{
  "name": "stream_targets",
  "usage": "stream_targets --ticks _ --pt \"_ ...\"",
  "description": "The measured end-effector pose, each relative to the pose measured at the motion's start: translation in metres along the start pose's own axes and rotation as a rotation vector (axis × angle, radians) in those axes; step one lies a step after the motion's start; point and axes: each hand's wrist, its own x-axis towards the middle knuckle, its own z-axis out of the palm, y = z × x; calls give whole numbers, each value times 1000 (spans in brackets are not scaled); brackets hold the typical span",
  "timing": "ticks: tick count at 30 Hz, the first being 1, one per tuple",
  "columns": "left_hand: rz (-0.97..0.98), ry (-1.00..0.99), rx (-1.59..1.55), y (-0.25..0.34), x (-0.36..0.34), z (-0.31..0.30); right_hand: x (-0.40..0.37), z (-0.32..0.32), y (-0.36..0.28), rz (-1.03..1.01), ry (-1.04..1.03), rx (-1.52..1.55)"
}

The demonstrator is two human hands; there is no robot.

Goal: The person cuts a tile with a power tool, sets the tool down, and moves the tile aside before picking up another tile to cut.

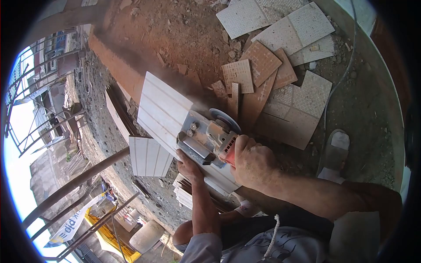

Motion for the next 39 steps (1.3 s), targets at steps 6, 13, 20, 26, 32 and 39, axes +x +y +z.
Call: stream_targets --ticks 6,13,20,26,32,39 --pt "57 -15 -10 3 -1 1 3 -4 -3 7 -13 -35" --pt "39 -37 -72 7 -3 3 10 -4 -7 8 5 -42" --pt "8 -27 68 6 0 -1 18 -5 -10 -1 41 -14" --pt "18 15 59 6 0 0 21 -7 -8 -18 23 36" --pt "25 6 45 6 -1 0 23 -9 -9 -22 8 8" --pt "22 41 124 4 2 -2 27 -12 -10 -33 -9 21"
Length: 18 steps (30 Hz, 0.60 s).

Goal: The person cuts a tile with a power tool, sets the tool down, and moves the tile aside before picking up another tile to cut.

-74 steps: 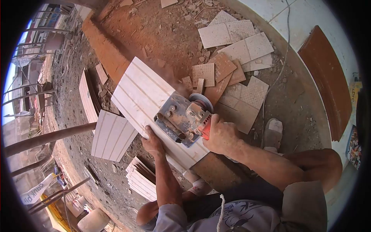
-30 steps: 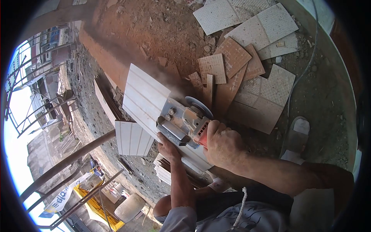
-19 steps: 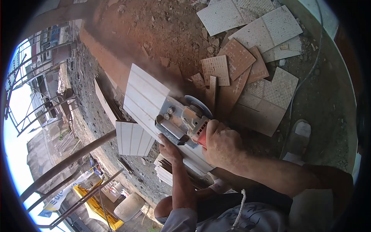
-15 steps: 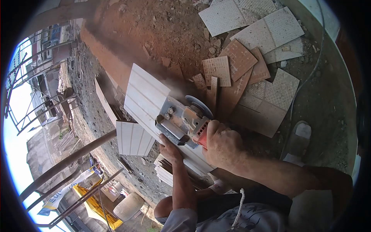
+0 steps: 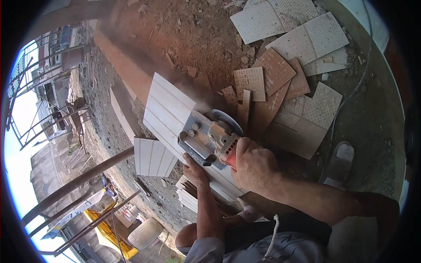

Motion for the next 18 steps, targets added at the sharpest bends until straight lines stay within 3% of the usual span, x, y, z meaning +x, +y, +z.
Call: stream_targets --ticks 18 --pt "35 16 17 7 -7 2 10 -1 -1 -28 30 -33"
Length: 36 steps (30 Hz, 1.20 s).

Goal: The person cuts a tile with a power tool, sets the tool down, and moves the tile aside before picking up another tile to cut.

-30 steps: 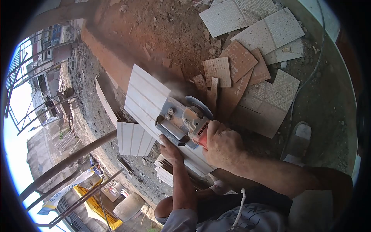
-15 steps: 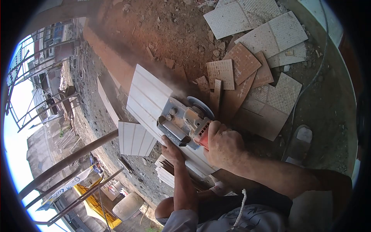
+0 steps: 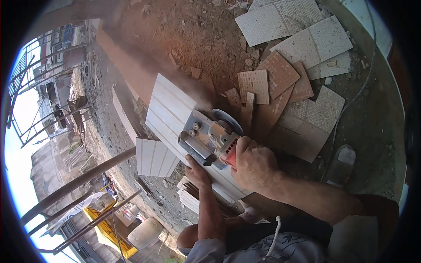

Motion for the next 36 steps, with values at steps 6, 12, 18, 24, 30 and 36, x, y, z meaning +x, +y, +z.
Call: stream_targets --ticks 6,12,18,24,30,36 --pt "-7 -7 -50 -10 5 1 4 -2 0 -15 -23 17" --pt "-23 6 1 -4 1 1 9 -4 -2 -8 -47 2" --pt "-33 -21 55 3 1 -1 14 -9 -5 -26 -33 -1" --pt "-6 -22 28 2 0 -1 18 -15 -6 -37 -60 9" --pt "-22 -16 42 -2 3 -1 22 -14 -7 -39 -73 21" --pt "-43 -24 60 -8 5 -4 27 -15 -6 -65 -27 22"
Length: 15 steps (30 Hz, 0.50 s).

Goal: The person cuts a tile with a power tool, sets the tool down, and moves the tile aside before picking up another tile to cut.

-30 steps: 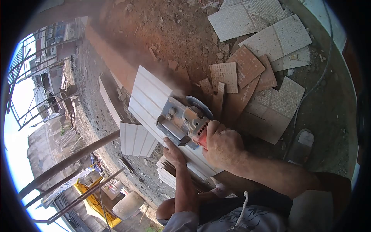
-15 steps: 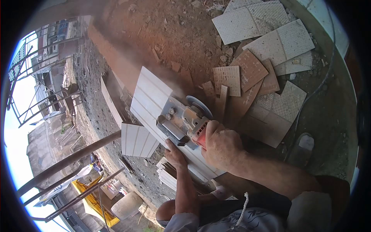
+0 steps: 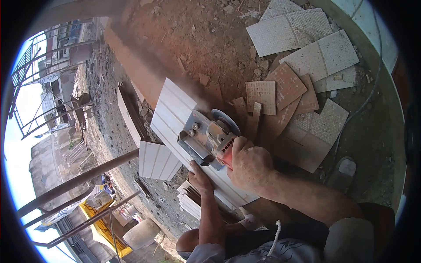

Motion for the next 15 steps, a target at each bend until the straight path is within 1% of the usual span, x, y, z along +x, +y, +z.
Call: stream_targets --ticks 3,4,6,12,15 --pt "19 -31 -40 2 0 0 3 -1 0 -13 16 9" --pt "20 -29 -39 3 -3 2 3 -1 2 -7 -8 11" --pt "36 34 -81 7 -6 4 5 0 0 1 -31 13" --pt "42 48 -81 5 -5 5 9 0 1 -14 -13 6" --pt "73 17 -107 -9 5 3 12 -2 -1 -17 6 -3"
